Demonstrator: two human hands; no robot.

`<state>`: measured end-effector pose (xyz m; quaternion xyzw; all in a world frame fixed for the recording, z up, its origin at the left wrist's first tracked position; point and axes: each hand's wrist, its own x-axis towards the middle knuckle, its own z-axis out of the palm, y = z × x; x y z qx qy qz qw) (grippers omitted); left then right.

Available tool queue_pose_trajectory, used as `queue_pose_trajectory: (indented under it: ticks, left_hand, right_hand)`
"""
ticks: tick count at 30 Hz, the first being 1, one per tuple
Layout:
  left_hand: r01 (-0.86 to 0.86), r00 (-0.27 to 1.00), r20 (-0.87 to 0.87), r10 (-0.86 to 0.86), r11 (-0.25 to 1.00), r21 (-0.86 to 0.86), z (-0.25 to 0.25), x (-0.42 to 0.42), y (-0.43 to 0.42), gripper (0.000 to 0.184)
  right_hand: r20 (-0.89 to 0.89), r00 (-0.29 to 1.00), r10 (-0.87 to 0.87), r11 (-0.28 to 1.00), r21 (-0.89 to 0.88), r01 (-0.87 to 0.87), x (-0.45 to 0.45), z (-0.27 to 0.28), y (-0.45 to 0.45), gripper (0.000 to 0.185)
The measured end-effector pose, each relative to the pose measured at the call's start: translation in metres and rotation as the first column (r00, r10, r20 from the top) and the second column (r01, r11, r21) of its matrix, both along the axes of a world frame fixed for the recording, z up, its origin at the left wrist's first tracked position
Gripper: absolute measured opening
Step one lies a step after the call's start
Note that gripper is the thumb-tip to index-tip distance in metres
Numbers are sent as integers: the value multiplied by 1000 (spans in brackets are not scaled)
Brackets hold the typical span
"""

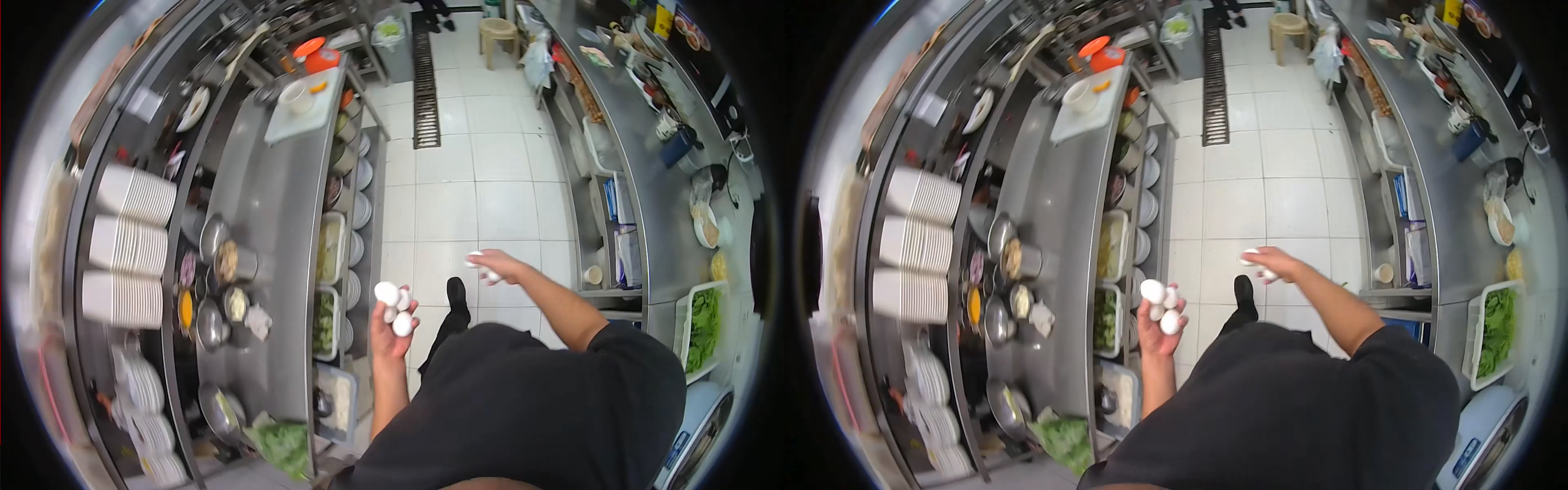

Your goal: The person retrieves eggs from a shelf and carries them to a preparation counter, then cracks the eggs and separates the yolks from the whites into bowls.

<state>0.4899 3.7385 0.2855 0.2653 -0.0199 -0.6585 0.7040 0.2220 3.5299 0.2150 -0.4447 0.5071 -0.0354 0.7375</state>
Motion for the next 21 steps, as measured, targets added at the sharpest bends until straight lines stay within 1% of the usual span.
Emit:
queue_pose_trajectory:
  ticks: [1,2,3,4,5,6,7,8,10,11,12,13,14,15,16,17,18,19,20,21]
  left_hand:
    - [48,999,-13,-48,999,22,-8,10,-28,47]
    - [94,995,-36,-93,996,8,-13,13,-74,47]
    - [125,991,-49,-122,990,62,-5,8,-108,46]
    - [158,987,-34,-156,986,49,-7,11,-149,46]
    - [207,977,-54,-206,978,27,-7,15,-189,46]
    - [259,963,-70,-259,966,5,-8,16,-226,46]
    - [284,955,-79,-286,958,-32,-3,20,-272,46]
    - [308,946,-86,-313,949,-63,5,22,-314,47]
    - [365,924,-77,-375,923,-119,13,16,-391,48]
    - [388,914,-64,-400,910,-149,18,16,-433,48]
    - [402,907,-50,-417,897,-185,21,14,-476,48]
    - [419,895,-55,-442,878,-231,23,10,-515,49]
    - [414,899,-36,-436,875,-252,21,7,-554,49]
    - [408,904,-18,-428,873,-267,19,3,-590,50]
    - [406,907,4,-422,870,-278,22,0,-624,50]
    - [386,914,-20,-406,882,-269,23,-6,-655,51]
    - [368,912,-75,-403,886,-282,29,-13,-686,51]
    - [344,919,-98,-382,898,-273,37,-18,-714,50]
    - [316,926,-128,-356,914,-256,41,-22,-736,49]
    - [312,932,-109,-345,919,-241,43,-22,-762,48]
  right_hand:
    - [-41,998,-39,998,52,41,-29,-32,-11,46]
    - [-92,993,-76,994,67,83,-67,-59,-36,45]
    - [-191,942,-275,957,39,287,-111,-78,-37,42]
    - [-297,837,-460,871,31,490,-156,-107,-41,41]
    - [-387,773,-503,833,23,553,-199,-109,-39,42]
    - [-426,722,-545,789,30,613,-243,-113,-28,46]
    - [-533,563,-631,711,-109,694,-266,-100,-23,47]
    - [-467,473,-748,581,-114,806,-297,-116,-10,51]
    - [-605,292,-741,477,-169,862,-338,-113,9,54]
    - [-428,536,-728,679,-346,647,-363,-125,36,55]
    - [-494,667,-558,827,-396,400,-369,-128,32,54]
    - [-562,728,-392,883,-451,127,-374,-131,28,53]
    - [-635,711,-301,911,-413,17,-369,-138,10,53]
    - [-652,689,-316,938,-324,124,-360,-148,-21,53]
    - [-664,652,-366,929,-222,295,-350,-158,-54,53]
    - [-678,564,-472,826,-117,551,-340,-166,-98,53]
    - [-667,487,-563,686,-50,726,-324,-167,-148,53]
    - [-641,446,-625,582,-2,813,-308,-164,-202,53]
    - [-606,439,-663,534,28,845,-291,-161,-256,53]
    - [-558,475,-681,548,43,835,-278,-160,-319,53]
